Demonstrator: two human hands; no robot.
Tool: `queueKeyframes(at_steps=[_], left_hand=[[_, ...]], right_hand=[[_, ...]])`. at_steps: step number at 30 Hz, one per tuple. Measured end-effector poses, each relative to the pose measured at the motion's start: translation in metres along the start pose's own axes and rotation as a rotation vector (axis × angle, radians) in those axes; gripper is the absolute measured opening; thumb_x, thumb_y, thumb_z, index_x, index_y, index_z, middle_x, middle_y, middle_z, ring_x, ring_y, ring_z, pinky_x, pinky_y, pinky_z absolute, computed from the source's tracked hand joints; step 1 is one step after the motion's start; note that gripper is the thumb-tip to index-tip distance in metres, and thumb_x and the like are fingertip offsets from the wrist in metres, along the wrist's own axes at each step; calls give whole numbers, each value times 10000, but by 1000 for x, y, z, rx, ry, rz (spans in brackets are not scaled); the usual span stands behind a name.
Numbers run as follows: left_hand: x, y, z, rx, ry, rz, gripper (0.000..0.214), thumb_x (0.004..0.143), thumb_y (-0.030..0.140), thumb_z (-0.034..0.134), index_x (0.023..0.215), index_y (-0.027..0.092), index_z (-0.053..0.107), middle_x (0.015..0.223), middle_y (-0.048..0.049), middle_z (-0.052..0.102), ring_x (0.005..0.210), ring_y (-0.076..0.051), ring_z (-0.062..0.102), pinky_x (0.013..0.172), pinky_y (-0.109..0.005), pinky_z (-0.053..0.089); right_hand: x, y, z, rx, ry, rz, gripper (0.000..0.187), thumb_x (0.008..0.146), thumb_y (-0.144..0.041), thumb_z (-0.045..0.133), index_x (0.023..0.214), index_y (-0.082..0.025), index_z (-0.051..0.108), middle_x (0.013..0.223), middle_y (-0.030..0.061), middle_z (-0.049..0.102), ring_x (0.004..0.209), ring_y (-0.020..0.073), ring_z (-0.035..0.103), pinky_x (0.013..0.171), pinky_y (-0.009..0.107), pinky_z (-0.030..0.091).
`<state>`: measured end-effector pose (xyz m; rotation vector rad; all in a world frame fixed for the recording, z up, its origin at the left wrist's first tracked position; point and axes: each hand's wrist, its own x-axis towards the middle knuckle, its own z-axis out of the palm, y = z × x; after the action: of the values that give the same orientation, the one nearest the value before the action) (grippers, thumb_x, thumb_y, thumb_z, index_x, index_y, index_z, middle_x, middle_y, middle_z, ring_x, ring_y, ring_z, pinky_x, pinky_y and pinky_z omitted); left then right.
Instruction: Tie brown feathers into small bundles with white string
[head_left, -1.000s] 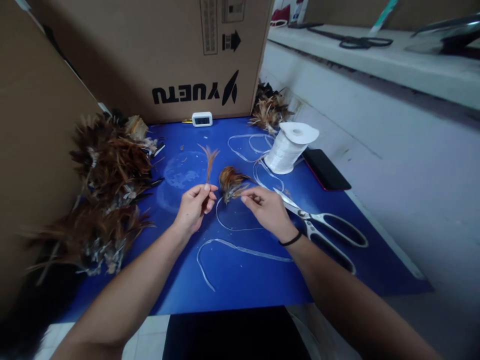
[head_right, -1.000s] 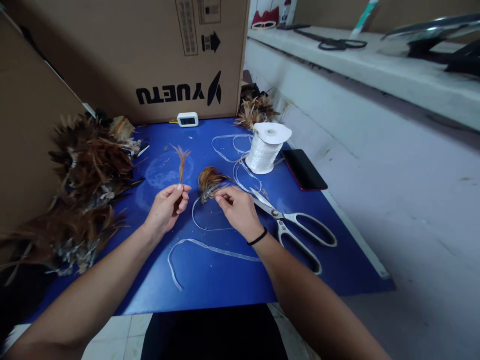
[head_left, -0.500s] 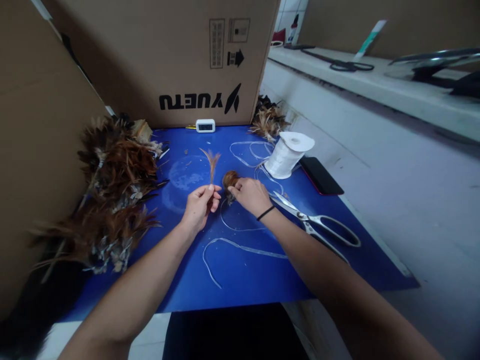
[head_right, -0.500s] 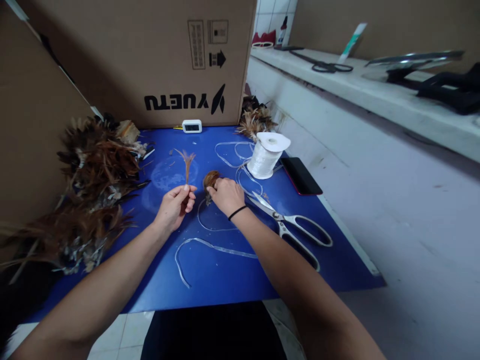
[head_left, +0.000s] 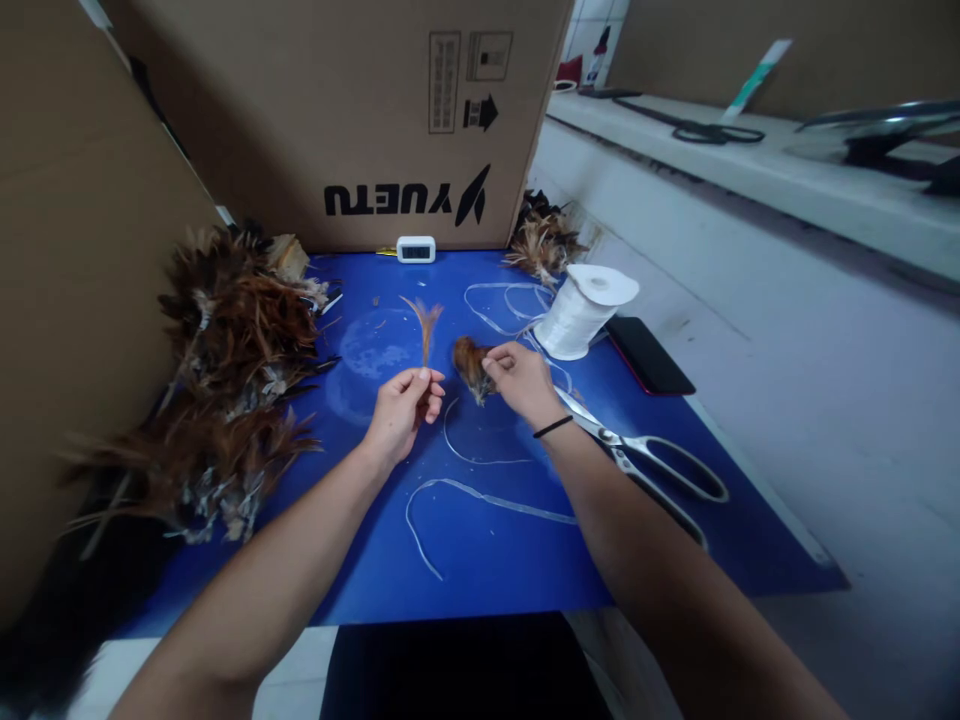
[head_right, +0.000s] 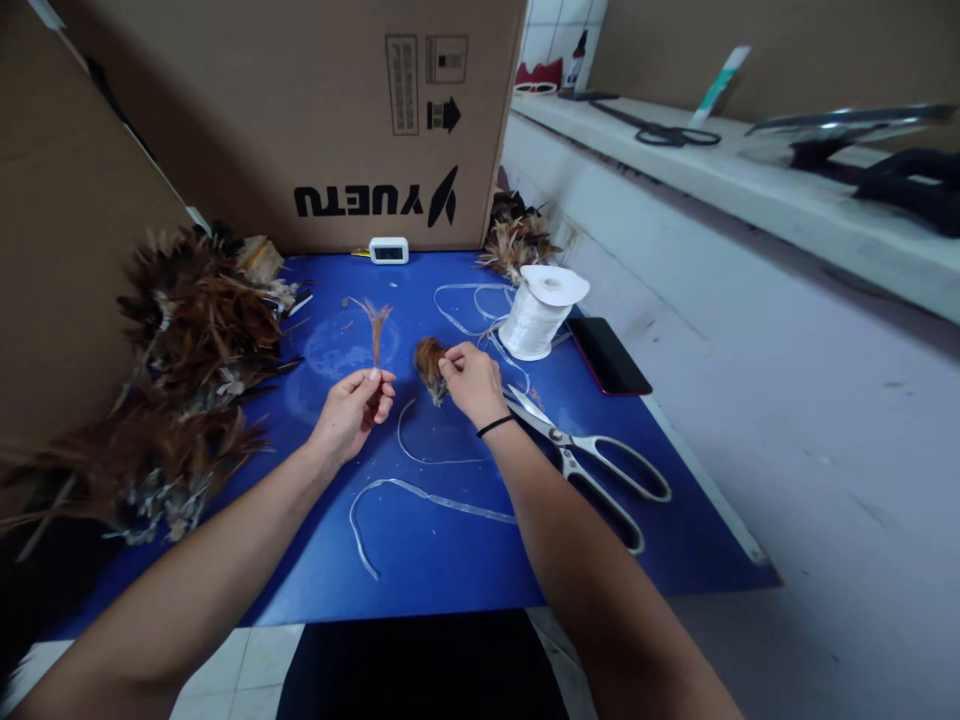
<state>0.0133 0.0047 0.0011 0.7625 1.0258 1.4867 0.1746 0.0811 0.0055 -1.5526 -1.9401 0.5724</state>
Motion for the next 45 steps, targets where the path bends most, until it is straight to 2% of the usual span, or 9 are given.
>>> queueKeyframes(at_steps=[5, 9, 17, 28, 30, 33, 38, 42, 45], left_hand=[[0, 0, 0, 8, -5, 4, 240, 766, 343, 634, 805, 105, 627, 641, -10, 565, 446, -50, 482, 391, -171, 342], [0, -1, 0, 16, -10, 7, 245, 762, 348, 639, 804, 107, 628, 644, -10, 568, 452, -51, 484, 395, -174, 345], [0, -1, 0, 29, 0, 1, 262, 745, 362, 656, 796, 106, 632, 641, -9, 569, 450, -48, 479, 396, -178, 339], [-1, 1, 2, 38, 1, -14, 254, 744, 355, 654, 789, 107, 629, 643, -13, 567, 454, -54, 484, 393, -174, 343], [-1, 1, 2, 42, 2, -14, 256, 742, 359, 656, 784, 108, 630, 638, -12, 567, 455, -55, 485, 393, -172, 346], [-2, 1, 1, 43, -4, -5, 257, 740, 366, 658, 780, 113, 633, 665, -16, 583, 455, -51, 489, 394, -171, 350], [-3, 1, 2, 72, -60, -45, 262, 756, 374, 648, 827, 122, 645, 671, -35, 629, 490, -63, 536, 456, -176, 416], [-6, -1, 5, 47, -106, -82, 250, 749, 360, 660, 808, 117, 644, 1069, -118, 641, 617, -82, 619, 536, -200, 497], [-9, -3, 7, 21, -148, -161, 237, 758, 345, 656, 799, 112, 634, 970, -113, 666, 661, -106, 646, 595, -212, 525]], right_hand=[[-18, -14, -5, -243, -19, -109, 207, 783, -385, 553, 736, -195, 622, 760, 57, 669, 721, 194, 620, 637, 286, 419], [-21, -19, -3, -377, -93, -119, 177, 776, -329, 566, 795, -168, 637, 808, 108, 674, 744, 229, 634, 636, 306, 419], [-9, -4, -4, -73, -116, 32, 132, 777, -244, 553, 739, -185, 665, 735, 47, 688, 706, 174, 633, 641, 262, 433], [-11, -1, -6, -160, -92, -24, 67, 749, -237, 596, 779, -194, 638, 786, 59, 681, 777, 198, 630, 671, 287, 439], [-9, 3, -5, -103, -93, -11, 50, 741, -205, 591, 715, -193, 632, 736, 42, 672, 742, 180, 627, 657, 275, 441], [-5, 5, -5, 147, -93, 110, 49, 732, -215, 592, 703, -180, 609, 572, -7, 603, 538, 123, 576, 547, 236, 433], [-7, -10, -11, 575, -144, 330, 82, 713, -155, 568, 643, -170, 529, 419, -65, 470, 351, 56, 410, 349, 168, 297], [-10, -18, -13, 694, -211, 380, 117, 679, -116, 579, 610, -174, 504, 415, -60, 482, 355, 51, 405, 324, 157, 257], [-12, -19, -12, 726, -275, 364, 111, 662, -102, 572, 613, -174, 502, 401, -59, 482, 350, 50, 400, 322, 154, 254]])
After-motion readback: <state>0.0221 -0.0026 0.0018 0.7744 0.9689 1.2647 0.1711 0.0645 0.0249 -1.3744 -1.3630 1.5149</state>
